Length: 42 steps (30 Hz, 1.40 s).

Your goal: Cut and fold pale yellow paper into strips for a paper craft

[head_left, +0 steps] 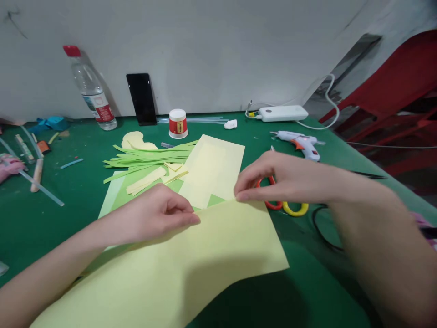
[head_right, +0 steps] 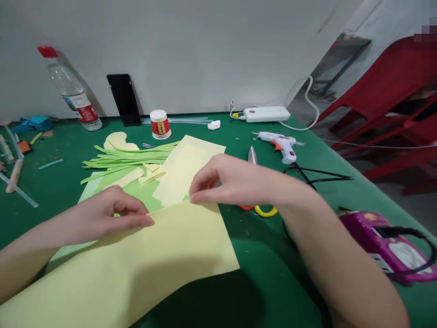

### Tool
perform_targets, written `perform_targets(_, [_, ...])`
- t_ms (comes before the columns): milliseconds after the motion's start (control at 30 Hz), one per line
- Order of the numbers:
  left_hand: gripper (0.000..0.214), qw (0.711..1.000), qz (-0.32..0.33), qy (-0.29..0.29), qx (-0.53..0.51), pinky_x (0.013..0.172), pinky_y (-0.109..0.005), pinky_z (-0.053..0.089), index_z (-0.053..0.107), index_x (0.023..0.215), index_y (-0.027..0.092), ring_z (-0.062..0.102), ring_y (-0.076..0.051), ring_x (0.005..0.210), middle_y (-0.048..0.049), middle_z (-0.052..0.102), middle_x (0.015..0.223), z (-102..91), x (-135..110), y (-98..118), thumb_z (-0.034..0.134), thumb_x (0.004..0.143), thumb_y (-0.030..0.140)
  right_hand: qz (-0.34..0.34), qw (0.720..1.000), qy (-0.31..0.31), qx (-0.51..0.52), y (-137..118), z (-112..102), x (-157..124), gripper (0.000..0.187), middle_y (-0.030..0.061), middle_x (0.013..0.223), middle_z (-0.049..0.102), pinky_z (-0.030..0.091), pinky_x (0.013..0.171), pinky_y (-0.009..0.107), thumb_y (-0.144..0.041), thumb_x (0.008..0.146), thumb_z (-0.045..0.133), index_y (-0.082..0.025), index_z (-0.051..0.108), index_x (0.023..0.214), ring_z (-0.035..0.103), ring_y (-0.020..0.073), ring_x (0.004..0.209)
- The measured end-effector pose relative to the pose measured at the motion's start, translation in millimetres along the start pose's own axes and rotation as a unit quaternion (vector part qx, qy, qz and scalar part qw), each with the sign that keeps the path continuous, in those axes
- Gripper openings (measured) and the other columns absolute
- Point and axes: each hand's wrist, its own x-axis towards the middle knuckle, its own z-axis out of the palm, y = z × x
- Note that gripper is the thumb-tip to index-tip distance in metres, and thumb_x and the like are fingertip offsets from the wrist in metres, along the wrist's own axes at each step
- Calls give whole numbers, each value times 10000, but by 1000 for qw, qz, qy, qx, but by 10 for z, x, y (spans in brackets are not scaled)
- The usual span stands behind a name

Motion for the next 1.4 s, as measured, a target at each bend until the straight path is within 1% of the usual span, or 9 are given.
perform_targets(133, [339, 1000, -11, 5, -13, 389, -216, 167, 529, 595, 156, 228, -68, 430, 55, 287, 485, -57, -2, -2, 459, 807, 411, 52, 993, 102, 13, 136, -206, -121, 196, 15, 658, 666, 429, 548, 255, -378, 707, 599, -205, 675, 655, 582, 153, 605])
perform_targets(233, [370, 1000, -11, 8, -8, 400, -220, 175, 498, 572, 156, 236, -73, 444, 49, 297, 500, -19, 27, -44, 454, 804, 441, 67, 979, 188, 27, 69, -169, -120, 181, 13, 694, 670, 436, 585, 258, -375, 711, 598, -210, 668, 688, 596, 160, 652])
perform_targets(367, [404, 1000, -3, -15, -12, 410, -228, 167, 410, 544, 164, 216, -76, 453, 50, 262, 502, 78, 73, -83, 423, 816, 462, -32, 995, 92, 11, -163, 141, -17, 170, 10, 824, 677, 425, 663, 241, -294, 779, 524, -189, 657, 760, 585, 138, 753])
perform_targets(500, [411, 1000, 6, -29, 0, 414, -238, 151, 375, 543, 165, 188, -77, 463, 51, 226, 512, 148, 87, -99, 404, 825, 463, -15, 999, 32, -27, -281, 453, 46, 221, 19, 736, 669, 394, 625, 258, -187, 790, 448, -173, 662, 739, 566, 131, 667])
perform_targets(700, [433, 1000, 5, -11, 13, 423, -232, 166, 459, 584, 153, 222, -79, 481, 40, 279, 531, 176, 78, -130, 368, 831, 497, -21, 997, 48, 49, -266, 526, 71, 189, 2, 707, 656, 393, 626, 227, -131, 723, 464, -166, 650, 718, 551, 108, 660])
perform_targets(933, [413, 1000, 8, 5, 1, 414, -226, 160, 470, 572, 150, 219, -76, 472, 43, 275, 521, 208, 79, -117, 389, 825, 466, -25, 996, 71, 50, -301, 541, 107, 166, -7, 657, 631, 394, 590, 227, -114, 670, 476, -167, 633, 671, 523, 104, 620])
perform_targets(1167, [433, 998, 23, 37, 53, 434, -207, 233, 591, 626, 143, 287, -80, 471, 26, 411, 512, 122, 26, -103, 394, 831, 468, -22, 996, 68, 56, -139, 336, 112, 140, -12, 641, 643, 432, 580, 213, -130, 682, 494, -169, 617, 629, 547, 106, 606])
perform_targets(1333, [400, 994, -2, 63, 90, 417, -199, 233, 662, 707, 147, 320, -79, 461, 13, 496, 521, -37, -5, -32, 429, 816, 453, 50, 996, 69, 31, 139, 19, 88, 94, -7, 571, 635, 439, 509, 237, -162, 672, 541, -187, 620, 629, 563, 133, 544])
perform_targets(1400, [382, 994, -23, 66, 90, 410, -195, 227, 658, 675, 143, 314, -77, 458, 14, 493, 514, -75, -8, -1, 450, 802, 438, 86, 991, 102, 11, 248, -91, 58, 78, 4, 572, 644, 450, 518, 260, -187, 674, 571, -195, 624, 618, 582, 156, 553])
